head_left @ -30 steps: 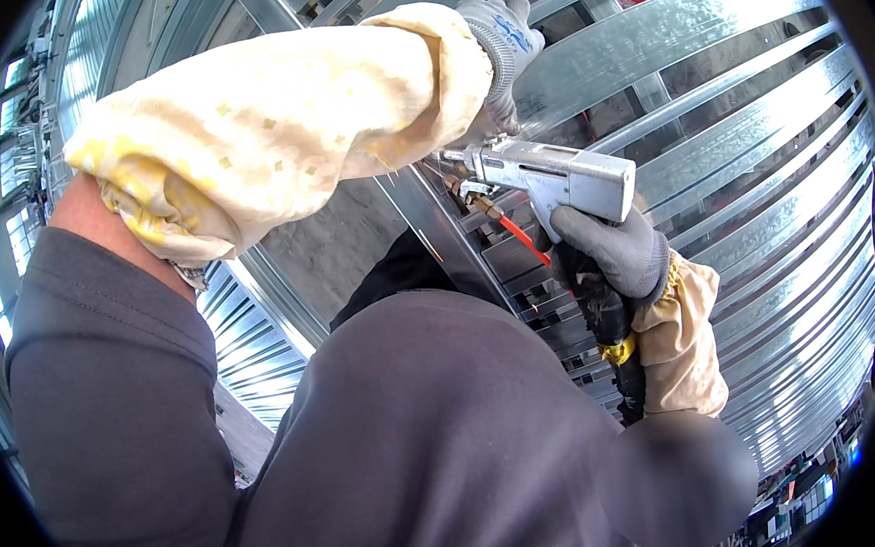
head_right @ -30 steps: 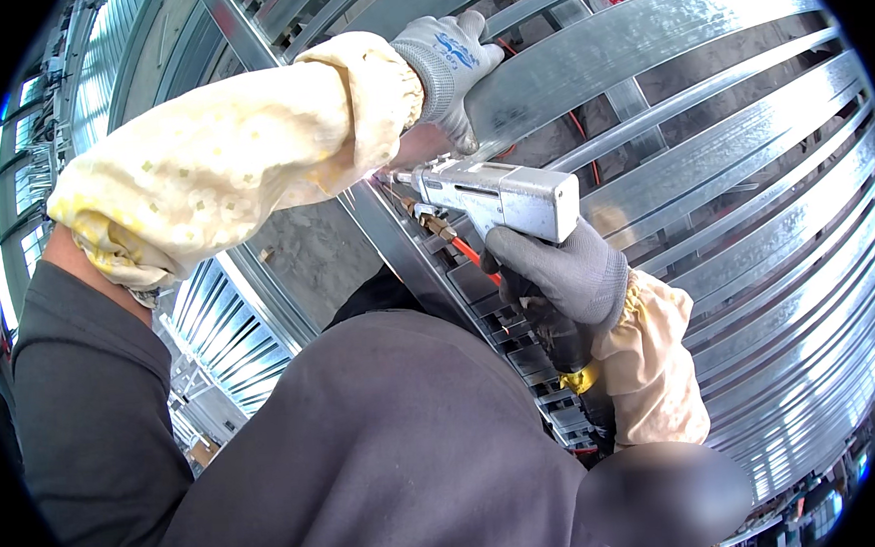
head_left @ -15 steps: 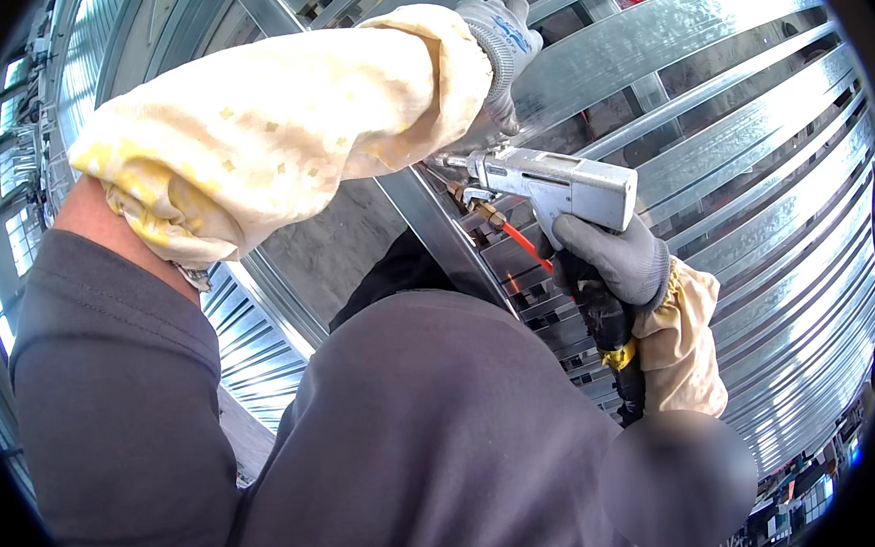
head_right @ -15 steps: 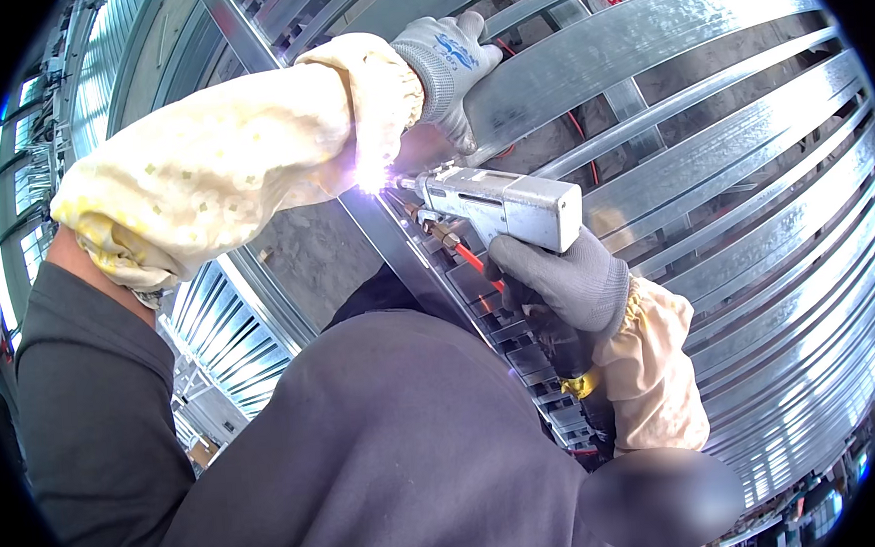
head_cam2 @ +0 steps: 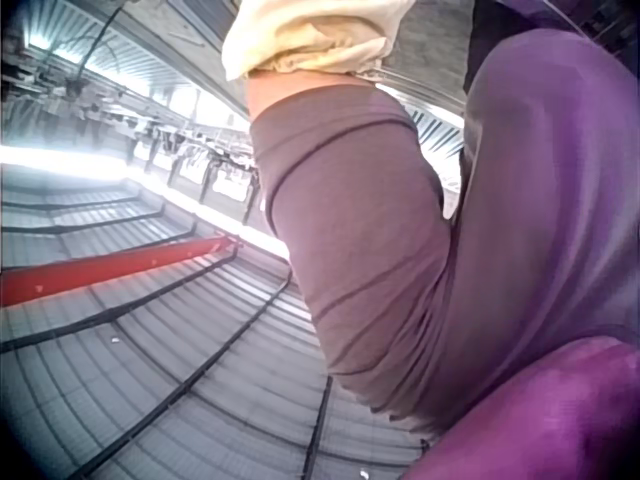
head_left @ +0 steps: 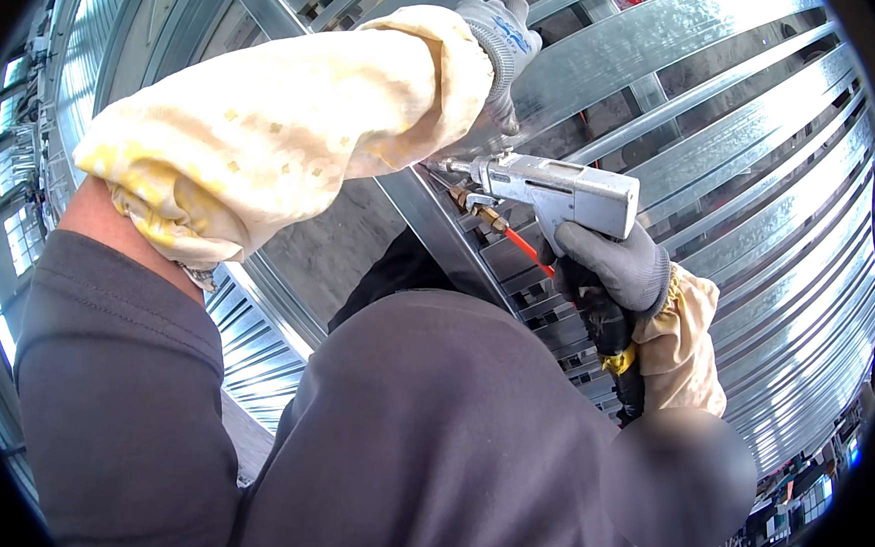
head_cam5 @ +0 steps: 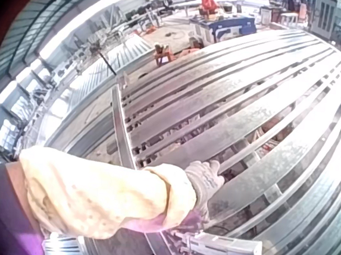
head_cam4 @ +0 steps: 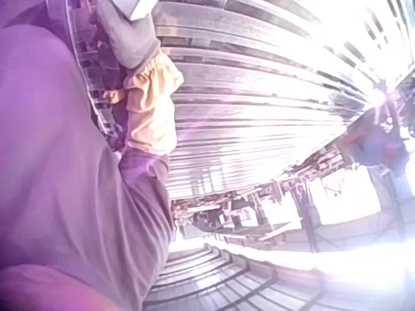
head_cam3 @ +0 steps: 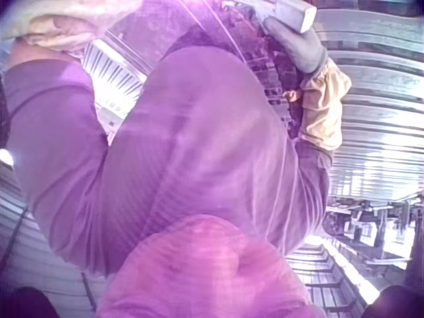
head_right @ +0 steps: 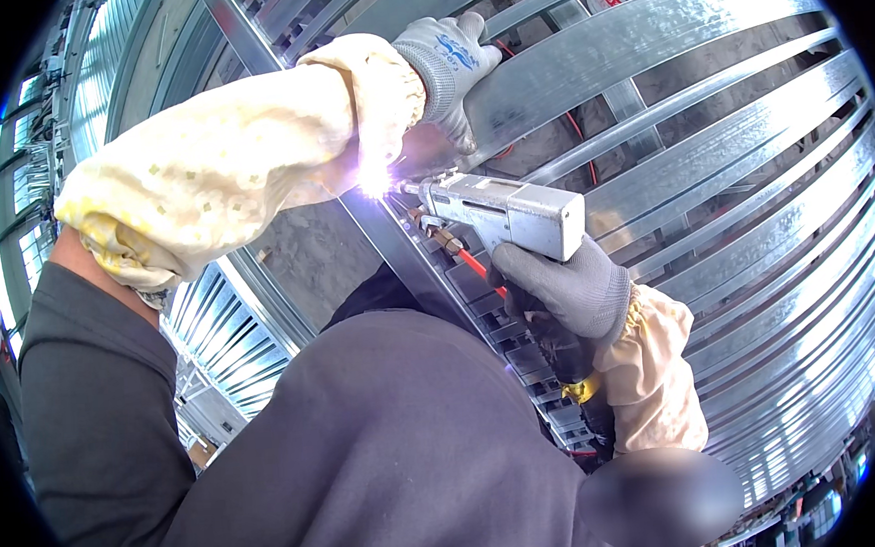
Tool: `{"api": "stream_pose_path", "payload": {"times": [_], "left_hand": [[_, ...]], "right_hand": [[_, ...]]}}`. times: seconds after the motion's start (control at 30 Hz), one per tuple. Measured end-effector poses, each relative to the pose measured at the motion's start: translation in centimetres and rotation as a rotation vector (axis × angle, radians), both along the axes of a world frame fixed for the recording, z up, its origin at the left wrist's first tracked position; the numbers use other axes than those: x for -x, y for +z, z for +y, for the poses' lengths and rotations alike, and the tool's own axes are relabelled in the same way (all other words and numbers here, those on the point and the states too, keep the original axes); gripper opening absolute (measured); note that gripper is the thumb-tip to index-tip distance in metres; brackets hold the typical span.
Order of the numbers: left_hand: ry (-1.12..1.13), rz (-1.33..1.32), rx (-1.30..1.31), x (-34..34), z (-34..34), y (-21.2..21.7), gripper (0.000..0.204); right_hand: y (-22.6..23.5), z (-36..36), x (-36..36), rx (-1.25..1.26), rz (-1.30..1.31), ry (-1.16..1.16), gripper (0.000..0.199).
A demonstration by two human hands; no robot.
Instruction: The person welds a metal frame using a handheld welding tool, moving along the seams of a large cylindrical structure. Sparks and bright light are visible as the welder joins metal bars together.
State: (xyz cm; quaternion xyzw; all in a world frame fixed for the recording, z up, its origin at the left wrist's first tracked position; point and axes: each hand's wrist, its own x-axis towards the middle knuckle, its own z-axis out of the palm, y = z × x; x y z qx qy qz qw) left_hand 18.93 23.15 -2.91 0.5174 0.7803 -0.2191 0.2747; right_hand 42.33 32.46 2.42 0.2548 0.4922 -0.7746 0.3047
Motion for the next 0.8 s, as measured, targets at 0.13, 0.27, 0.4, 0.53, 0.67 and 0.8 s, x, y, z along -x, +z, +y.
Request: {"api": "stream_pose_path", "payload": {"times": [0.13, 0.27, 0.4, 0.53, 0.67, 0.8], "left_hand": [[0.007, 0.006, 0.018, -0.1, 0.1, 0.4, 0.101], [0.011, 0.003, 0.032, -0.1, 0.2, 0.4, 0.100], [0.012, 0.007, 0.005, -0.1, -0.1, 0.4, 0.098], [0.003, -0.001, 0.008, -0.1, -0.1, 0.6, 0.097], [0.006, 0.005, 0.023, -0.1, 0.0, 0.5, 0.099], [0.026, -0.043, 0.026, 0.5, -0.7, -0.4, 0.101]], "right_hand": [[0.0, -0.1, -0.2, -0.005, -0.017, -0.001, 0.038], [0.0, -0.2, -0.4, 0.000, -0.020, -0.014, 0.036], [-0.2, -0.1, -0.7, 0.008, -0.032, -0.009, 0.036], [0.2, 0.0, -0.7, -0.012, -0.049, 0.012, 0.039], [0.0, -0.2, -1.2, -0.002, -0.038, -0.012, 0.041], [-0.2, -0.2, -1.4, 0.012, -0.024, -0.014, 0.042]]}}
